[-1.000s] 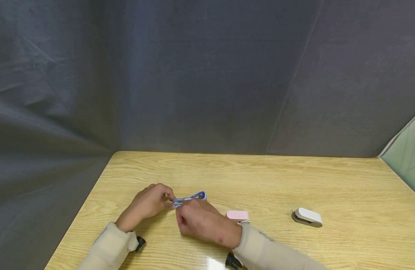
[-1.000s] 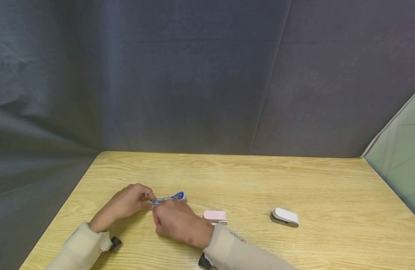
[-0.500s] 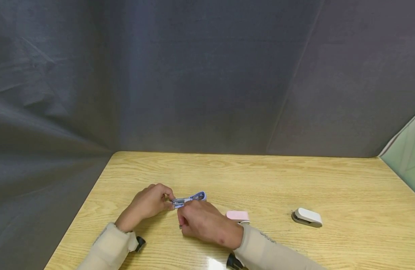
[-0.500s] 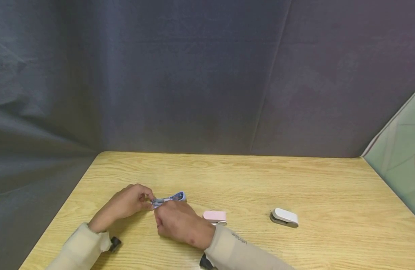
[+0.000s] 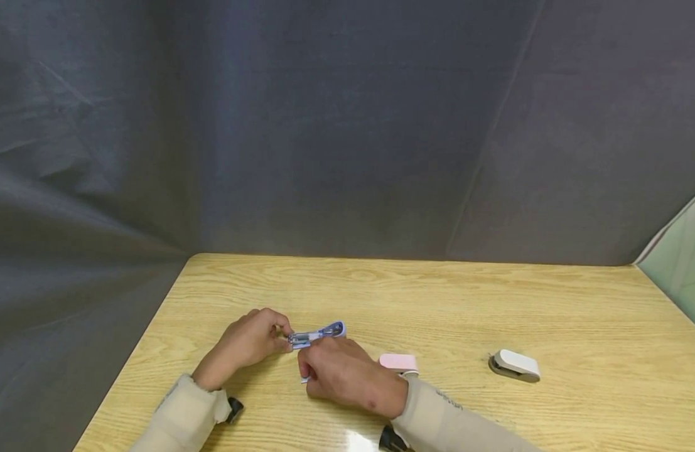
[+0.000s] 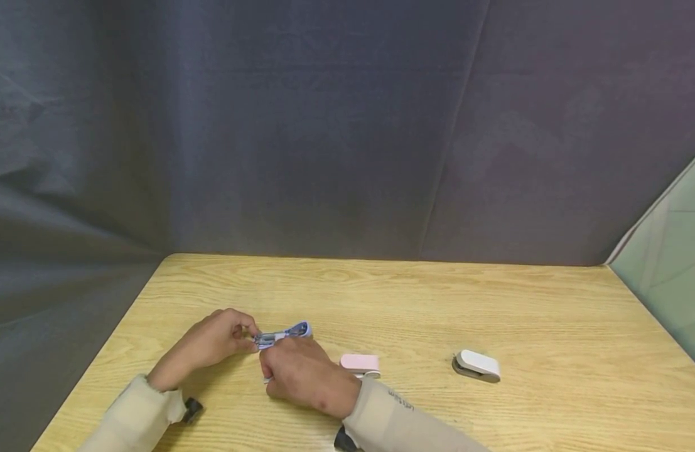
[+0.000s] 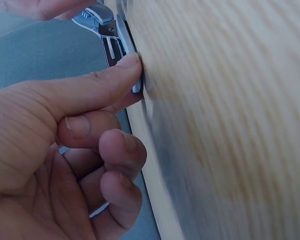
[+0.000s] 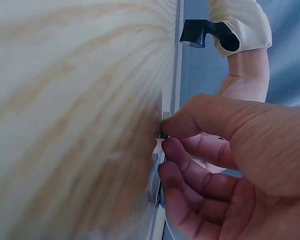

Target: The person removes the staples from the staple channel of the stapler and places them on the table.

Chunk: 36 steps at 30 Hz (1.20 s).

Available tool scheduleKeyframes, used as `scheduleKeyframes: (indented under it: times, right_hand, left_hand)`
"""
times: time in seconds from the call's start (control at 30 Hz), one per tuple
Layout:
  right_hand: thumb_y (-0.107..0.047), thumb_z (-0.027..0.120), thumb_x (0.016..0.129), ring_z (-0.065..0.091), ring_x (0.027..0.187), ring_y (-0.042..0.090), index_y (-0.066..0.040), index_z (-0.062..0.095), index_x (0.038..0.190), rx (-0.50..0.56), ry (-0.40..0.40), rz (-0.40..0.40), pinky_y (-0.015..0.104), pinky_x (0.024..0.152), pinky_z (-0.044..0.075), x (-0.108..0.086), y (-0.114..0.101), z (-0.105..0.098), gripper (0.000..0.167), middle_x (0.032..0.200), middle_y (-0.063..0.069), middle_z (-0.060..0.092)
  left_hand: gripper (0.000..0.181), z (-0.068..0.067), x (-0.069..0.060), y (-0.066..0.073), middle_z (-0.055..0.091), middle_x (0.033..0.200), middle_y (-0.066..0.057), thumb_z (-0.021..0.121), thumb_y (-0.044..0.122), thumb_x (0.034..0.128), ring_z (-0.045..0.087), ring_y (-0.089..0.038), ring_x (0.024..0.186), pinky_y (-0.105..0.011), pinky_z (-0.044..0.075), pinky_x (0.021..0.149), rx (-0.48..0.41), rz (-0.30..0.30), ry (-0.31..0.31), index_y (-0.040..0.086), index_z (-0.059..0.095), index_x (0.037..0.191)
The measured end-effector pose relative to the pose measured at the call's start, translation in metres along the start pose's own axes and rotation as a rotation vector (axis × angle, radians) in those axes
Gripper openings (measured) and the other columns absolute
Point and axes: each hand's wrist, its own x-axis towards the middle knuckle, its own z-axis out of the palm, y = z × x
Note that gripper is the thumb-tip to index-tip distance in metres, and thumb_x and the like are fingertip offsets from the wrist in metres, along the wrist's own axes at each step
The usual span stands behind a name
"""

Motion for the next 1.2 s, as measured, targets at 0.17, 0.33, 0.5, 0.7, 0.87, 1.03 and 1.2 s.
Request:
scheduleKeyframes:
  times: [0.17,0.33,0.5,0.7,0.87,1.03,1.2]
  right_hand:
    - [-0.011,0.081,0.078,0.050,0.066,-0.003,-0.024,0.070,0.079,-0.001,-0.014,0.006,0.020,0.059,0.044,0.000,-0.001,-0.002,0.017,0.072,-0.021,0.054]
    - [-0.016,0.083,0.080,0.048,0.066,-0.003,-0.023,0.070,0.081,-0.002,-0.021,0.003,0.019,0.059,0.042,-0.002,-0.001,-0.004,0.015,0.070,-0.021,0.051]
    - [-0.018,0.082,0.082,0.048,0.066,-0.002,-0.024,0.070,0.081,-0.009,-0.017,0.008,0.018,0.058,0.041,-0.004,-0.001,-0.007,0.013,0.071,-0.019,0.050]
    - [-0.019,0.082,0.083,0.048,0.068,-0.003,-0.023,0.071,0.082,-0.007,-0.003,0.000,0.017,0.058,0.042,-0.007,-0.001,-0.009,0.011,0.074,-0.018,0.051]
    - [-0.019,0.080,0.084,0.047,0.067,-0.002,-0.023,0.072,0.082,0.002,0.002,-0.001,0.018,0.059,0.042,-0.011,0.000,-0.010,0.009,0.073,-0.018,0.050]
    - [-0.019,0.079,0.085,0.047,0.066,-0.001,-0.023,0.070,0.080,0.004,0.009,-0.010,0.019,0.059,0.041,-0.016,0.002,-0.012,0.011,0.072,-0.017,0.049]
    - [-0.018,0.079,0.087,0.045,0.068,-0.001,-0.024,0.068,0.080,0.012,0.015,-0.037,0.018,0.060,0.039,-0.023,-0.001,-0.018,0.014,0.073,-0.017,0.047]
  left_hand:
    - [0.017,0.000,-0.001,0.000,0.050,0.064,0.006,0.086,0.014,0.0836,0.041,-0.013,0.058,-0.032,0.033,0.054,-0.007,0.005,0.006,0.024,0.072,0.081]
    - [0.019,0.000,-0.001,0.000,0.049,0.062,0.006,0.086,0.013,0.0839,0.040,-0.012,0.057,-0.032,0.033,0.054,-0.009,0.017,0.014,0.025,0.071,0.080]
    - [0.018,0.001,0.000,0.000,0.050,0.063,0.006,0.085,0.012,0.0848,0.040,-0.012,0.057,-0.031,0.033,0.053,-0.022,0.023,0.008,0.023,0.071,0.082]
    - [0.018,0.001,-0.002,0.003,0.051,0.064,0.005,0.084,0.012,0.0859,0.042,-0.015,0.060,-0.033,0.034,0.055,-0.008,-0.015,0.000,0.024,0.071,0.082]
    - [0.018,0.002,-0.004,0.006,0.051,0.065,0.003,0.084,0.013,0.0866,0.045,-0.018,0.065,-0.036,0.037,0.057,0.018,-0.040,-0.007,0.024,0.070,0.083]
    - [0.017,0.004,-0.005,0.007,0.050,0.065,0.003,0.084,0.014,0.0868,0.045,-0.018,0.064,-0.036,0.037,0.057,0.051,-0.045,0.005,0.025,0.071,0.086]
    - [0.016,0.004,-0.007,0.008,0.049,0.062,0.005,0.086,0.016,0.0853,0.044,-0.017,0.063,-0.036,0.036,0.056,0.091,-0.023,0.027,0.024,0.072,0.089]
